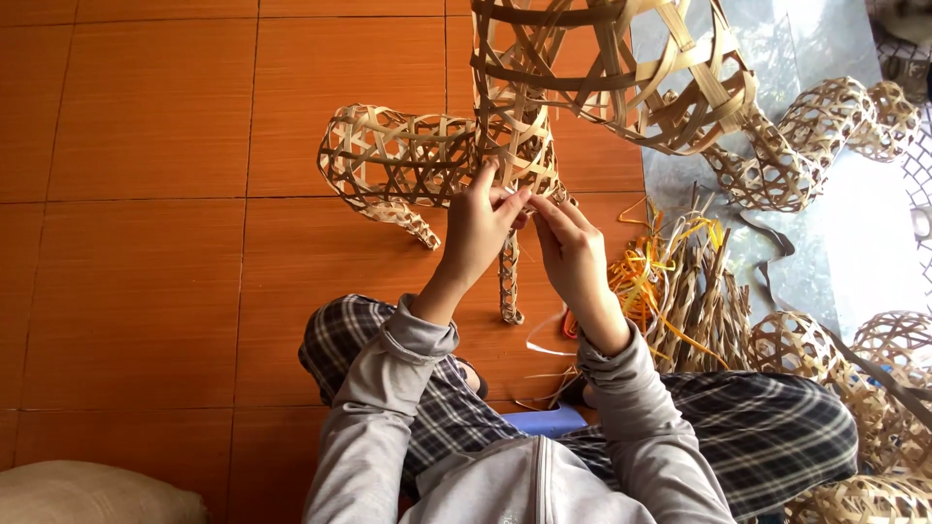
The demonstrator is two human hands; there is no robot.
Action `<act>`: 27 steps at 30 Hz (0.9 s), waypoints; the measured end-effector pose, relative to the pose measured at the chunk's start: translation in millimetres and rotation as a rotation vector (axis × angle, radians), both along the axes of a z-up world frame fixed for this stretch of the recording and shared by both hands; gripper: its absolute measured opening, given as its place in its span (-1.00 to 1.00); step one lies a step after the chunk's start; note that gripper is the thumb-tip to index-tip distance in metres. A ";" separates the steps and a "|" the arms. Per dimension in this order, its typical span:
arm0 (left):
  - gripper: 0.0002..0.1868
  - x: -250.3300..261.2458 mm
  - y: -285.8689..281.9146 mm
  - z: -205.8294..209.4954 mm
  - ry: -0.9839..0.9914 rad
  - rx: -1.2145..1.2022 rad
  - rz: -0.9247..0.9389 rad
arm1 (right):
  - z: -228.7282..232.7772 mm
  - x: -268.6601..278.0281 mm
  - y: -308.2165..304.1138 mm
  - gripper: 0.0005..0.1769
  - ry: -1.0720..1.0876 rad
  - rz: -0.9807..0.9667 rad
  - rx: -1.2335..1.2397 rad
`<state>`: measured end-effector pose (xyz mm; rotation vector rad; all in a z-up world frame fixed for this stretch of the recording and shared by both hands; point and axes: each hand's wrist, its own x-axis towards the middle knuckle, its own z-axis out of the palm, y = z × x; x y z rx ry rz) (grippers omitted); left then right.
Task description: Weaving bamboo strips to create a decorative deer figure.
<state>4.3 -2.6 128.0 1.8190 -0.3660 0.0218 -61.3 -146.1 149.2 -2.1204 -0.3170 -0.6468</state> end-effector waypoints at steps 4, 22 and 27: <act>-0.40 0.2 -2.7 -5.7 0.021 -0.054 0.018 | -15.3 -0.1 -10.6 -0.69 0.214 -0.011 0.123; -0.51 -1.8 -6.6 -6.9 0.153 -0.102 0.049 | -31.1 19.1 -3.3 -0.92 -0.013 -0.270 0.301; -0.55 -3.2 -4.9 -0.8 0.120 -0.032 0.109 | -32.2 27.3 18.4 -0.83 -0.171 -0.376 0.177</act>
